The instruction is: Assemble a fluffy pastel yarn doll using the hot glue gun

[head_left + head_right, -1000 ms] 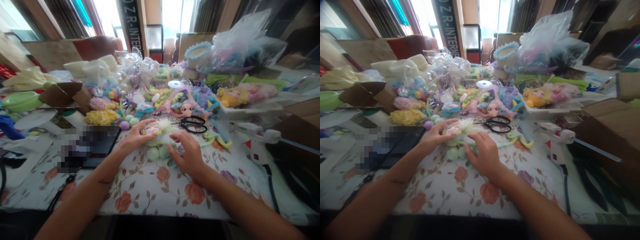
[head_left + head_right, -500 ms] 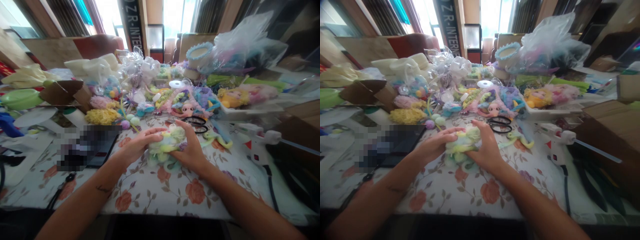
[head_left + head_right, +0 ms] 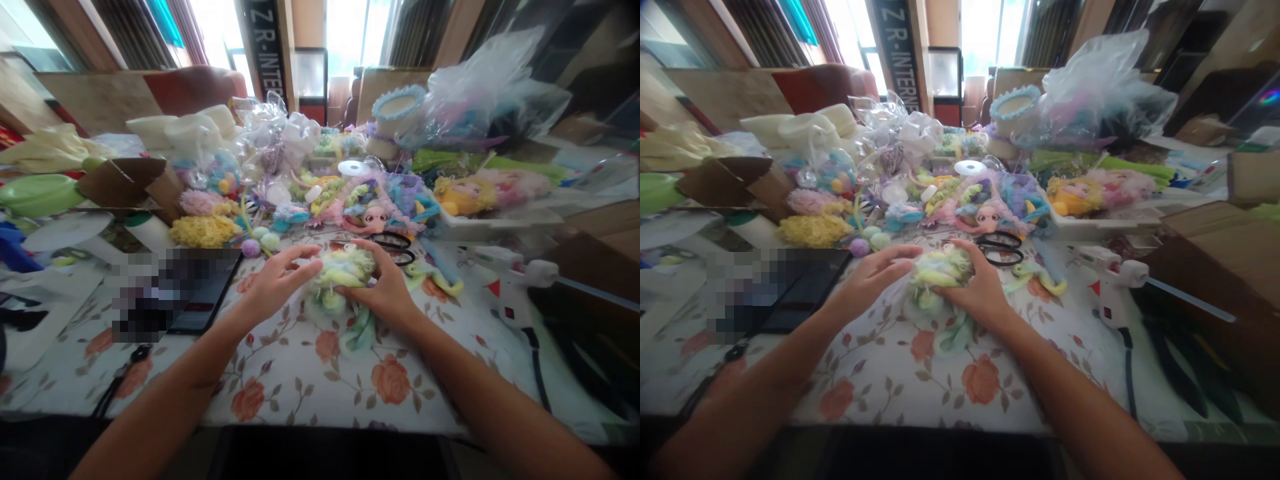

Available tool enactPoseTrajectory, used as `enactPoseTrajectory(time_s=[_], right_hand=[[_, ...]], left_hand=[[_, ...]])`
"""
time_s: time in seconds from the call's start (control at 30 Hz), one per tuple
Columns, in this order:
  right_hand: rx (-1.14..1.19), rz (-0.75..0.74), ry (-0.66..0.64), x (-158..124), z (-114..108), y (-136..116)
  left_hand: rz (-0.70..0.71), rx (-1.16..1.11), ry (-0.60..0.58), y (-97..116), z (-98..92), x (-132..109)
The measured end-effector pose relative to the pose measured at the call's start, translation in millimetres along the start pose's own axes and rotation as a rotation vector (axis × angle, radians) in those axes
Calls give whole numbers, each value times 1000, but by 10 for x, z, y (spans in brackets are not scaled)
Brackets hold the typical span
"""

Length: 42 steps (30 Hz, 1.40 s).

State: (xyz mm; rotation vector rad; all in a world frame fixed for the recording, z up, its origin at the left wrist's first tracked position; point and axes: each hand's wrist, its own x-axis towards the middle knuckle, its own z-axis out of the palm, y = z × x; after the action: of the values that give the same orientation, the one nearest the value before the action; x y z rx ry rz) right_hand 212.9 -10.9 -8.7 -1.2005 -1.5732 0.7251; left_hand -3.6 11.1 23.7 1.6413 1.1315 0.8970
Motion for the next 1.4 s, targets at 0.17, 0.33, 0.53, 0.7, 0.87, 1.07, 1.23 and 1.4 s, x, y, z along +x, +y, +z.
enactPoseTrajectory(time_s=[0.17,0.33,0.53,0.7,0.87,1.07,1.23,1.4], right_hand=[[12,-25,11,16,9,36],[9,-41,21,22,14,68],[-36,-85,30,6,21,50],[-204,-266,47,-21,15,16],[-230,-371,0,-26,-46,-9],[-230,-356,28,14,-92,5],[-313,-372,153,50,-87,62],[-470,-387,207,0,-41,50]], left_hand=[[212,221,49,59,19,-62],[252,366,-34,8,75,-57],[232,354,-7,-62,132,5],[252,407,7,-87,100,18],[268,302,-101,-101,83,19],[151,190,-89,-93,148,-9],[115,391,104,-63,164,-19],[178,427,234,-84,154,-2]])
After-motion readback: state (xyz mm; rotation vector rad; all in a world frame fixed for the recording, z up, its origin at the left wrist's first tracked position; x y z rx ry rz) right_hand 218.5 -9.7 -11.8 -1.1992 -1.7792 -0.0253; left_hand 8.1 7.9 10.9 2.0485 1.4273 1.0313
